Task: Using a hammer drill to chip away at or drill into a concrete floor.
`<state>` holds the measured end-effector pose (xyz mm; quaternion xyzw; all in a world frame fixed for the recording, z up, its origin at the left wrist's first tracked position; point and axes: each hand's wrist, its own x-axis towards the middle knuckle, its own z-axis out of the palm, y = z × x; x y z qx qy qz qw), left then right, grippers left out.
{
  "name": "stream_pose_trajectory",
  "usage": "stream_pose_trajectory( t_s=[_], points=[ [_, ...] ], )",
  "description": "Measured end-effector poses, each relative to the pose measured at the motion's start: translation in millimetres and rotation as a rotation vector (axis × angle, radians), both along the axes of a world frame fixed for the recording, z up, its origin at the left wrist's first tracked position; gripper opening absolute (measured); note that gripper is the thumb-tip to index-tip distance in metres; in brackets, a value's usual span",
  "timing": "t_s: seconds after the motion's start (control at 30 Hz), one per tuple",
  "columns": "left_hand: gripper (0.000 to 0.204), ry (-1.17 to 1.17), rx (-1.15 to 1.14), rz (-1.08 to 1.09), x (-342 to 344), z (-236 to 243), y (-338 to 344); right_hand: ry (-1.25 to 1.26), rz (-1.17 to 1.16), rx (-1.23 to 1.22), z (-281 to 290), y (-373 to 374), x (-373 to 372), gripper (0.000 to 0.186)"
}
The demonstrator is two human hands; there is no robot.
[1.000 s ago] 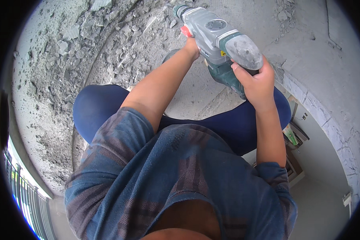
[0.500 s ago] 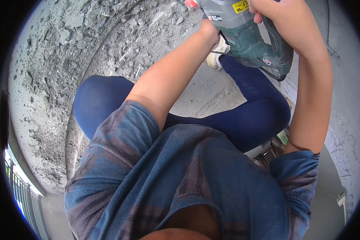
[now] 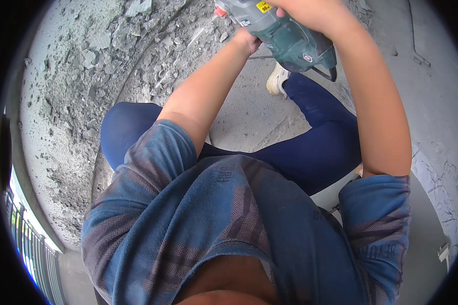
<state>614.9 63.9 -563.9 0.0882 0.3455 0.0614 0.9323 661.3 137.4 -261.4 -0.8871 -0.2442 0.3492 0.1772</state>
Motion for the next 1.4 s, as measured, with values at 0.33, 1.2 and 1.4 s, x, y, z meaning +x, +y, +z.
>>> stream_pose_trajectory(
  t_s=[0.33, 1.2, 1.4],
  points=[
    [0.044, 0.371, 0.529, -0.650, -114, -74, -34, 0.547, -0.864, 0.290, -64, -230, -118, 0.029],
    [0.042, 0.060, 0.089, -0.393, 8, 46, -30, 0.116, -0.498, 0.205, 20, -146, -1, 0.028],
    [0.029, -0.002, -0.074, -0.160, 44, 59, -20, -0.003, -0.213, 0.069, 31, -80, 28, 0.032]
  ],
)
